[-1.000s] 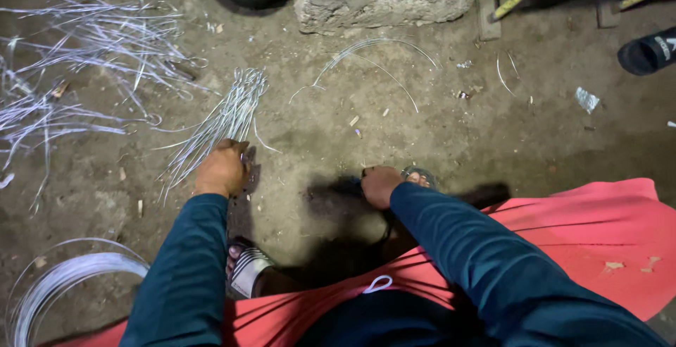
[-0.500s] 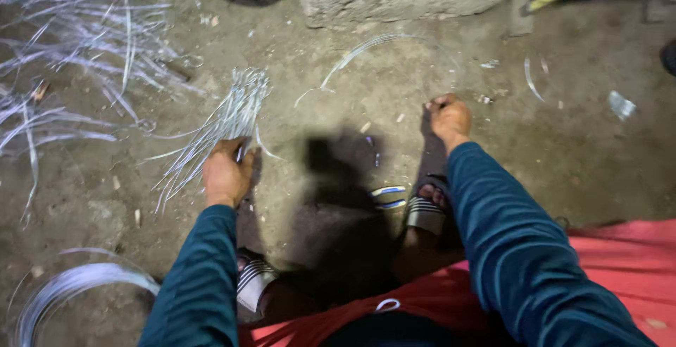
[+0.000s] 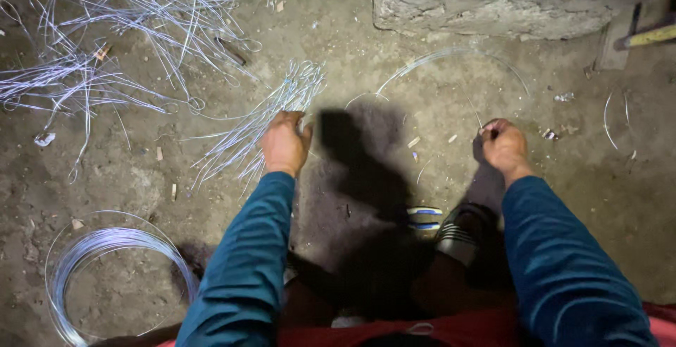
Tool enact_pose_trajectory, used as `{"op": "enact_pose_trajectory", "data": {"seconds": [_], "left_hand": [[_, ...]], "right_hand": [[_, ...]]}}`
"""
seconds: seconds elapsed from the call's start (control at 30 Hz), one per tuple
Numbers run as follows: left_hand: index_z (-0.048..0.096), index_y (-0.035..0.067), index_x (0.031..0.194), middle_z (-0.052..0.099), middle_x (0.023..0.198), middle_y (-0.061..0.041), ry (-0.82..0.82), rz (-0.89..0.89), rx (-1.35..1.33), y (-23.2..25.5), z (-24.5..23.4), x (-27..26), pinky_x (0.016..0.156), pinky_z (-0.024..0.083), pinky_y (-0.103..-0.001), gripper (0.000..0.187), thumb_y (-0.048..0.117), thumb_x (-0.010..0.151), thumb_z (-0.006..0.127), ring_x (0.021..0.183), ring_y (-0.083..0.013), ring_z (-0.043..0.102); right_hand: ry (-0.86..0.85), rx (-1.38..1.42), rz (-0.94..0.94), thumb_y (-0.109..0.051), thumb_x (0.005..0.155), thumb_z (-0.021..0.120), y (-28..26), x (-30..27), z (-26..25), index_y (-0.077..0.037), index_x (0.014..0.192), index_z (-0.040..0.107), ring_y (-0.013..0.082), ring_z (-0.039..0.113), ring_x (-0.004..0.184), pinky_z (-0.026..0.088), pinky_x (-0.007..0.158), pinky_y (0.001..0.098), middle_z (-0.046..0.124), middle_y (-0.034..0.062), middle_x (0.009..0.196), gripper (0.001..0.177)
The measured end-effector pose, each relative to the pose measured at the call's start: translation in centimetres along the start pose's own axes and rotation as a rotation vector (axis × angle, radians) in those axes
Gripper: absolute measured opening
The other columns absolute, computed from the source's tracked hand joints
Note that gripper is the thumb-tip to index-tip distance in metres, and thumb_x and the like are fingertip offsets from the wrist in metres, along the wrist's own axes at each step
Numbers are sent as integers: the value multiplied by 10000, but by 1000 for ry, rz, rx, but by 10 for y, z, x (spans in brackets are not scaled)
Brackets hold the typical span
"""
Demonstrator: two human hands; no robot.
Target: The person sits on the floor and repeatedly bends thin metal wires into loops, then uses pliers to cut and shape them. Finished wire pieces are placed on the floor.
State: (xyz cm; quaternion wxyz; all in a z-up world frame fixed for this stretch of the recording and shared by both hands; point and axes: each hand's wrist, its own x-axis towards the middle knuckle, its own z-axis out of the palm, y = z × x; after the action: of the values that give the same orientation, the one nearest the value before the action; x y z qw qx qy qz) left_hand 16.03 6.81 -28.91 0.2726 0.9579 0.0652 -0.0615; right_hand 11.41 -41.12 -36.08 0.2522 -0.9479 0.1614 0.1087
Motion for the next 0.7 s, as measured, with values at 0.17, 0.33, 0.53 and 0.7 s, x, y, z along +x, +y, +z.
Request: {"op": "enact_pose_trajectory", "data": {"seconds": [0.17,0.33,0.53,0.7], "left_hand": [[748,154,1118,683,1086,-117,40,121,75,15,27,30,825,546,-466,267,170,856,700,993,-349,674],[719,101,1009,665,1070,-131,31,238,219,11,51,60,741,559,-479,156,176,876,690,949,-345,687],[735,108,873,690,1098,-155,109,274,242,9,57,67,736,562,-479,81,162,909,687,892,-360,696],[802,116,929,718,981,-169,262,214,-18,23,38,45,763,550,-493,122,219,893,747,867,-395,689]], "right_hand": [[-36,150,20,-109,967,642,-10,-14,-3,-45,1028,665,233,724,958,539,870,341,764,116,1037,91],[22,508,-102,1,959,652,-7,-27,21,-66,1002,613,170,697,941,544,884,302,727,73,990,88],[-35,667,-96,81,881,641,-9,-42,29,-70,1037,592,130,679,892,536,827,264,696,31,939,223],[-218,726,42,34,946,620,-40,-52,7,-52,1025,662,117,633,790,502,688,265,703,24,880,123]]}}
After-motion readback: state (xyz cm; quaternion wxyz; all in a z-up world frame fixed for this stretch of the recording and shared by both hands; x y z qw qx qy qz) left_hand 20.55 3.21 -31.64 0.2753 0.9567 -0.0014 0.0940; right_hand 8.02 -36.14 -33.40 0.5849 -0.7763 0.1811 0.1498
